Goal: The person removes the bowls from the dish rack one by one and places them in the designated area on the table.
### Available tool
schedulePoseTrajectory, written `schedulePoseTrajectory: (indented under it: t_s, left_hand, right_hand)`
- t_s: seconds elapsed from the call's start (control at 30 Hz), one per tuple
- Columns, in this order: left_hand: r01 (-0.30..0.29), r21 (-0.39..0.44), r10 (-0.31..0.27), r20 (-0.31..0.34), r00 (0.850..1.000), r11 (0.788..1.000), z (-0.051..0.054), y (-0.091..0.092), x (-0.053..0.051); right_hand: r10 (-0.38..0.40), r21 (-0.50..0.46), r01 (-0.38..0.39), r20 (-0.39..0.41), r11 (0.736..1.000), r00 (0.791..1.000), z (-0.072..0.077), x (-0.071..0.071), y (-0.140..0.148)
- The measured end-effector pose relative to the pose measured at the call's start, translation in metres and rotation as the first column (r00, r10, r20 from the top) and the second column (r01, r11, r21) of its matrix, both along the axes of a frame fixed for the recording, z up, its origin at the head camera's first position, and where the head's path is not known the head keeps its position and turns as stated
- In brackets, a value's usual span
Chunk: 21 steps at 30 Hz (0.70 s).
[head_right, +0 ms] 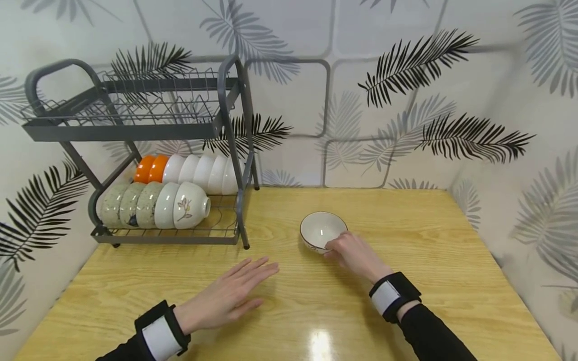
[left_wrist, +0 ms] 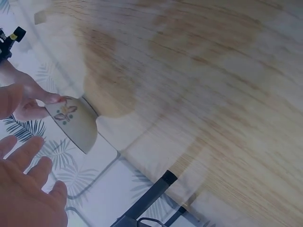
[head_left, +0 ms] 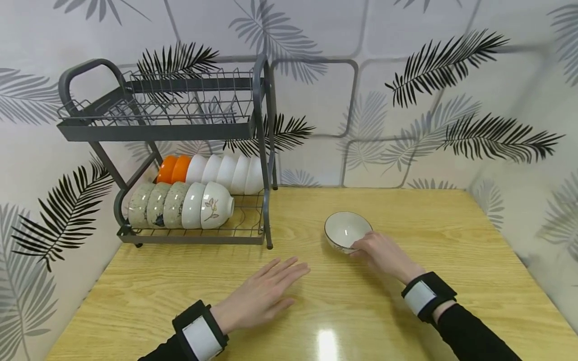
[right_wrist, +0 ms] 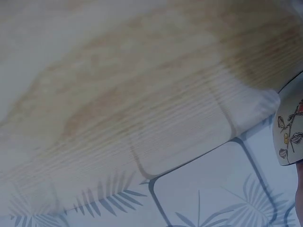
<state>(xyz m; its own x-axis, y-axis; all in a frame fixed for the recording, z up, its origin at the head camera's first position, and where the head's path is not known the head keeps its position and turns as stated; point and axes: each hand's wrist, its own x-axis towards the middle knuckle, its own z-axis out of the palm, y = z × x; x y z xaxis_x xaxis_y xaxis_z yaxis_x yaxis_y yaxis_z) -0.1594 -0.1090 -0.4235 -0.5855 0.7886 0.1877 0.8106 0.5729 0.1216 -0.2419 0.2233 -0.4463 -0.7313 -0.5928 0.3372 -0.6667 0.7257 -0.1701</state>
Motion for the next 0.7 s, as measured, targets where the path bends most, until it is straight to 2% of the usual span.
schedulePoseTrajectory:
  t_s: [0.23,0.4,0.6,0.7]
  left_hand:
    - [-0.017,0.021,0.017,0.030,0.999,1.000,0.001,-0.002,-0.001]
    - [-0.049,0.034,0.048,0.023,0.999,0.998,0.002,-0.006,-0.001]
    - [-0.067,0.061,0.066,0.025,0.998,0.996,0.002,-0.009,-0.002]
    - [-0.071,0.070,0.069,0.036,0.997,0.995,0.002,-0.010,-0.002]
  right_hand:
    - [-0.028,0.008,0.028,0.032,1.000,0.999,0.001,-0.023,-0.001]
    - [-0.045,-0.011,0.046,0.059,0.999,0.997,0.002,-0.036,-0.001]
    - [-0.085,-0.012,0.086,0.088,0.996,0.993,0.003,-0.041,0.001]
    - [-0.082,-0.008,0.083,0.080,0.997,0.993,0.002,-0.042,0.001]
